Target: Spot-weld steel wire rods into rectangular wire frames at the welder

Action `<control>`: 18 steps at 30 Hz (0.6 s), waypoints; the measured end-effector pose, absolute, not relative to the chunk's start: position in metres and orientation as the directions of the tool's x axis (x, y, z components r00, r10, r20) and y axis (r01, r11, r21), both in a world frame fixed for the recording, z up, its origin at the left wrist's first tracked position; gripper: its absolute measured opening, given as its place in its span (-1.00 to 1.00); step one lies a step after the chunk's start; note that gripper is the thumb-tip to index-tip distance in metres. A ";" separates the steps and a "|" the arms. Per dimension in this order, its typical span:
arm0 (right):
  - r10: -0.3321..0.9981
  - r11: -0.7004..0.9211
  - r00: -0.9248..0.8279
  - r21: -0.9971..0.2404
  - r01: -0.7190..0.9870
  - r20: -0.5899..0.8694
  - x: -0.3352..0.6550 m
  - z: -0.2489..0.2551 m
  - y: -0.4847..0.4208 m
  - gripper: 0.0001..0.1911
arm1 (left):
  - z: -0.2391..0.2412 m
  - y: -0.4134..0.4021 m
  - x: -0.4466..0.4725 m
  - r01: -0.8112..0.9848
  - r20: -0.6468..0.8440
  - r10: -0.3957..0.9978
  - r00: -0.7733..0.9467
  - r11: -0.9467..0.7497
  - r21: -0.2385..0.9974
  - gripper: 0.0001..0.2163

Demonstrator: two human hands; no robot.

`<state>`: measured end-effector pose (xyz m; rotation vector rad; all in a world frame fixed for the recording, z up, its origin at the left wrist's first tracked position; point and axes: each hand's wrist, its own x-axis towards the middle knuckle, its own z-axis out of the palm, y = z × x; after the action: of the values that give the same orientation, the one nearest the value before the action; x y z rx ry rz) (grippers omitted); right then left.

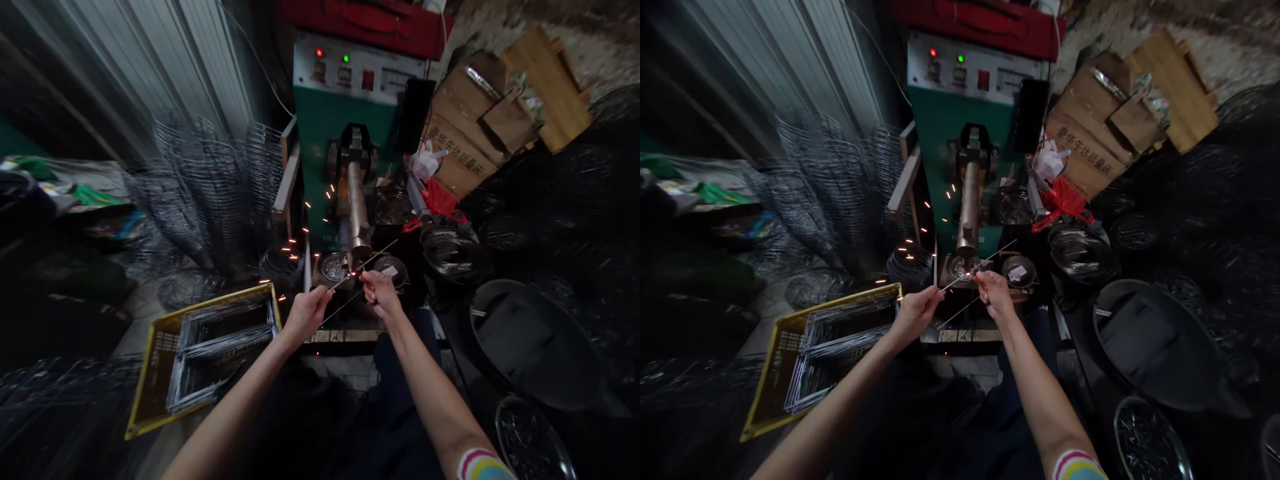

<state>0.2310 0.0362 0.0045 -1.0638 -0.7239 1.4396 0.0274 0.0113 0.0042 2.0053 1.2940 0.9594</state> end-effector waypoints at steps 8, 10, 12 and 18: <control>0.963 -0.269 -0.020 -0.958 -0.099 -0.268 0.253 -0.024 -0.030 -0.53 | 0.010 0.011 0.020 0.489 0.281 0.894 0.348 -0.429 0.759 -0.67; 0.956 -0.282 -0.064 -0.956 0.085 -0.287 0.258 -0.041 -0.059 -0.56 | 0.010 0.002 0.016 0.507 0.298 0.871 0.391 -0.474 0.720 -0.67; 0.951 -0.234 -0.134 -0.931 0.281 -0.280 0.261 -0.053 -0.085 -0.61 | 0.010 -0.012 0.007 0.547 0.295 0.848 0.441 -0.515 0.660 -0.70; 0.842 0.066 -0.419 -0.706 0.705 -0.341 0.265 -0.063 -0.120 -0.72 | -0.003 -0.069 -0.077 0.662 0.171 0.966 0.197 -0.259 0.703 -0.85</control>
<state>0.2653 -0.1203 -0.0633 -1.5945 -2.1707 1.2803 -0.0767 -0.0694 -0.0026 1.9956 1.5136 0.8315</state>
